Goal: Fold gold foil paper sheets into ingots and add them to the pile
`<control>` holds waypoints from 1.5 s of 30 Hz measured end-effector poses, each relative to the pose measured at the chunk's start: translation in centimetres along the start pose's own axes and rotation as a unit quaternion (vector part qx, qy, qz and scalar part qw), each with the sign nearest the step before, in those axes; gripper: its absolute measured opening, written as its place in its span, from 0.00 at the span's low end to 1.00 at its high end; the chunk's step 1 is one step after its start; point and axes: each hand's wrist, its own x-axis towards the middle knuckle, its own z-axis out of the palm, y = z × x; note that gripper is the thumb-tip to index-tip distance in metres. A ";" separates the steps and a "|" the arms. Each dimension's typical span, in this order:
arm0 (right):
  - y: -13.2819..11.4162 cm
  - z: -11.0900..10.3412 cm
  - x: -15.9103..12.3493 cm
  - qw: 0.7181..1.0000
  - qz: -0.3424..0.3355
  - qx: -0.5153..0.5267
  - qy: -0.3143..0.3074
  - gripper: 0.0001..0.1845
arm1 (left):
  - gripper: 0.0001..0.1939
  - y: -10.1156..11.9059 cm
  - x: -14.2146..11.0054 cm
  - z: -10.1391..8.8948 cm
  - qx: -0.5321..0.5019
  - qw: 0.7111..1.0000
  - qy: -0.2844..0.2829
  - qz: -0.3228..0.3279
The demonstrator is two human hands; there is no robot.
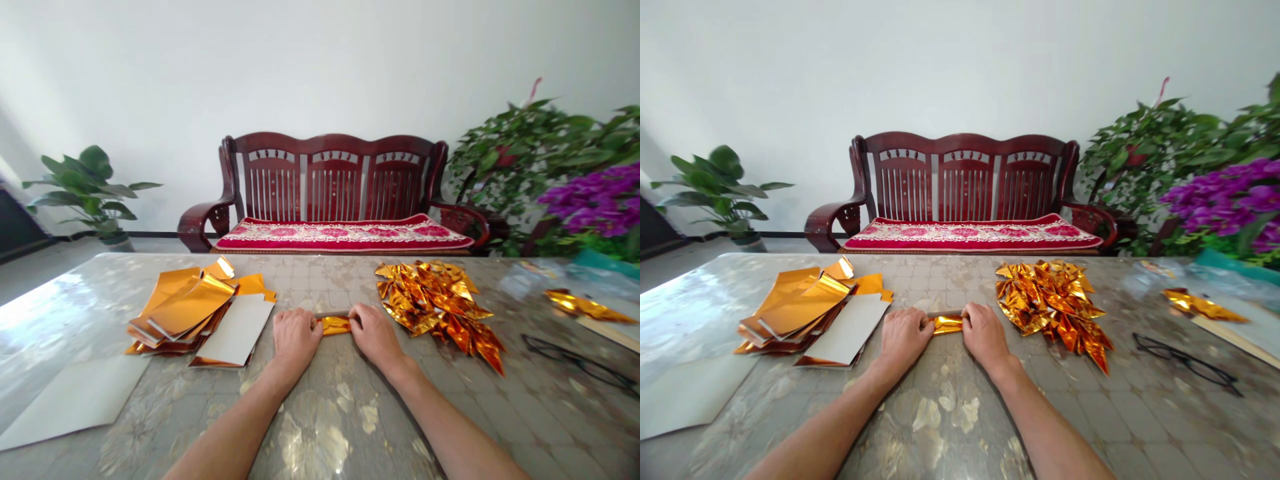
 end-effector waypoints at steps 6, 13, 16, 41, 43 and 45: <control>0.0 0.0 0.0 1.000 -0.009 -0.001 -0.001 0.08 | 0.12 0.1 0.0 0.1 0.011 1.000 0.003 -0.009; 0.1 0.3 -0.1 1.000 -0.013 -0.027 -0.008 0.07 | 0.12 0.2 0.2 0.0 0.011 1.000 -0.010 -0.019; 0.0 0.3 0.0 0.999 -0.012 -0.049 -0.010 0.06 | 0.12 0.2 0.2 0.1 0.020 0.999 -0.011 -0.023; 0.1 -0.1 -0.1 0.996 -0.027 -0.079 -0.037 0.08 | 0.11 -0.4 0.1 0.6 -0.013 1.000 -0.011 -0.019; 0.2 -0.1 -0.1 0.995 -0.030 -0.083 -0.039 0.09 | 0.10 -0.5 0.1 0.7 -0.008 1.000 -0.003 -0.014; 0.1 -0.2 -0.1 0.995 -0.033 -0.087 -0.041 0.09 | 0.09 -0.5 0.0 0.7 -0.003 1.000 0.008 -0.008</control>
